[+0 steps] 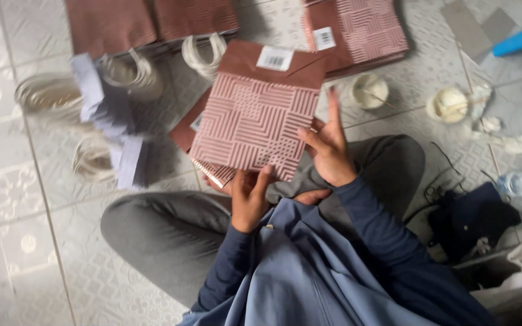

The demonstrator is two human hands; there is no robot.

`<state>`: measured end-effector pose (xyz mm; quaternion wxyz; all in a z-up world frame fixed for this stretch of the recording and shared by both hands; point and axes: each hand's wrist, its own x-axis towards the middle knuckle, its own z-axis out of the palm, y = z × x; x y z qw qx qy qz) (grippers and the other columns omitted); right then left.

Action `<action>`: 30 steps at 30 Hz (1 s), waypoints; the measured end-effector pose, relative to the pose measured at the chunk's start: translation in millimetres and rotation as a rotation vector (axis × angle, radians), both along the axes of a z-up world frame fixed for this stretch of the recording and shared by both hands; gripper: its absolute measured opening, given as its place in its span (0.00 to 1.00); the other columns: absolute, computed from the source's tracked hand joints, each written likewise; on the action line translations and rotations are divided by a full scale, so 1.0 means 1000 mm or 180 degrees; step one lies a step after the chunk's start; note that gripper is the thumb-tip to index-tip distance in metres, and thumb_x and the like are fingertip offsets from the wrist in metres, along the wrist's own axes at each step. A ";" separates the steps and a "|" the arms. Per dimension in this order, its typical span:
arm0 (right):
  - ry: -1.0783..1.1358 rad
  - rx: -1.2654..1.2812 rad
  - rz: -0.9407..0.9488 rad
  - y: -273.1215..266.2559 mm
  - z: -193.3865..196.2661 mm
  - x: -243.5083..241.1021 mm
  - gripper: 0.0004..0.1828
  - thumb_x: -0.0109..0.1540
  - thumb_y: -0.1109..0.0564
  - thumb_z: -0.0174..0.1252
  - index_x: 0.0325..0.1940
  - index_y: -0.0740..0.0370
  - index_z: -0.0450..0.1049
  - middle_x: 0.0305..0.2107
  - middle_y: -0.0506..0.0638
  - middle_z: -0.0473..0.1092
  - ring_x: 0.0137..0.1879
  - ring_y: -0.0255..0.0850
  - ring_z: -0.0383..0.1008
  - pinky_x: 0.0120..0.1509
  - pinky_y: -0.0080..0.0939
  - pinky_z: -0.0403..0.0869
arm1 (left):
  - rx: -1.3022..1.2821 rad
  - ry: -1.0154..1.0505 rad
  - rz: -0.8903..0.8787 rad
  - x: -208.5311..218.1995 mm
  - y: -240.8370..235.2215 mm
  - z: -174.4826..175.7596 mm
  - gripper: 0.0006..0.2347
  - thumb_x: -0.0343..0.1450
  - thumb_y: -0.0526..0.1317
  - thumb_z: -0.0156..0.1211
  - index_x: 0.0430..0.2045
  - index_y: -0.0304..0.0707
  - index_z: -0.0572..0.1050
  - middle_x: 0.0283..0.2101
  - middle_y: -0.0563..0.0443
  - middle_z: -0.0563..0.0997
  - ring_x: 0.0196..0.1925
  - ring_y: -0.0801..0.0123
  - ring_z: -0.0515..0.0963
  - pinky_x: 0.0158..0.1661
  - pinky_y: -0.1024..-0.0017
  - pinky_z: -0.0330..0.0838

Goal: The person sits on the floor and assembles patterned paper gift bags. They insert white rope handles into the bag slots, fold the top flaps, and attach small white paper tags to the handles using a small stick to apply adhesive.

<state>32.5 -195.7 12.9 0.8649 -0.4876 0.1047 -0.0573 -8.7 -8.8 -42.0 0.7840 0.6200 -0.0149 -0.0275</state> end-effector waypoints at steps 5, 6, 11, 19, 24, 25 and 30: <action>0.0496 0.0347 -0.0114 -0.019 -0.045 -0.017 0.37 0.65 0.58 0.60 0.78 0.54 0.54 0.51 0.58 0.71 0.49 0.50 0.81 0.48 0.51 0.85 | 0.0564 -0.0213 -0.0728 0.000 0.015 -0.010 0.08 0.75 0.32 0.59 0.47 0.29 0.76 0.36 0.44 0.83 0.41 0.70 0.78 0.44 0.64 0.78; 0.0540 0.0298 0.0013 -0.023 -0.051 -0.026 0.41 0.65 0.58 0.59 0.79 0.51 0.50 0.52 0.58 0.70 0.47 0.49 0.81 0.44 0.50 0.86 | 0.0683 -0.0242 -0.0919 -0.003 0.019 -0.025 0.10 0.74 0.31 0.60 0.49 0.29 0.76 0.37 0.43 0.83 0.41 0.68 0.79 0.45 0.63 0.77; 0.0275 0.0322 -0.0137 -0.048 -0.047 -0.042 0.44 0.64 0.58 0.60 0.80 0.53 0.45 0.51 0.61 0.70 0.48 0.51 0.80 0.46 0.56 0.85 | 0.0440 0.0098 -0.1282 -0.008 -0.006 -0.033 0.14 0.72 0.31 0.60 0.53 0.32 0.76 0.42 0.42 0.84 0.42 0.63 0.82 0.42 0.60 0.80; -0.0201 -0.0363 -0.0445 -0.145 -0.011 -0.045 0.43 0.63 0.57 0.57 0.81 0.58 0.49 0.51 0.60 0.74 0.52 0.47 0.78 0.55 0.50 0.81 | -0.1384 0.0995 -0.1090 0.054 -0.048 0.001 0.26 0.74 0.45 0.54 0.67 0.35 0.59 0.61 0.37 0.72 0.59 0.54 0.75 0.55 0.45 0.75; 0.0141 -0.1377 -0.0985 -0.216 0.027 -0.036 0.34 0.66 0.58 0.58 0.78 0.61 0.60 0.47 0.47 0.73 0.47 0.31 0.76 0.53 0.33 0.79 | 0.0449 0.0096 -0.1255 0.113 -0.142 0.047 0.21 0.72 0.35 0.65 0.60 0.28 0.71 0.56 0.31 0.79 0.60 0.47 0.78 0.57 0.51 0.73; 0.0153 -0.1366 -0.1019 -0.254 0.004 -0.030 0.34 0.66 0.58 0.58 0.78 0.61 0.60 0.47 0.47 0.73 0.47 0.31 0.76 0.53 0.33 0.79 | 0.0460 0.0099 -0.1290 0.122 -0.172 0.044 0.21 0.72 0.35 0.65 0.60 0.28 0.71 0.56 0.31 0.79 0.60 0.47 0.78 0.57 0.51 0.73; -0.0069 -0.3259 -0.1601 -0.434 -0.078 0.024 0.25 0.73 0.60 0.56 0.72 0.75 0.64 0.63 0.62 0.67 0.63 0.41 0.67 0.62 0.44 0.70 | 0.0446 -0.0916 -0.1578 0.183 -0.320 -0.010 0.21 0.72 0.26 0.51 0.62 0.38 0.67 0.60 0.44 0.75 0.58 0.58 0.78 0.51 0.68 0.82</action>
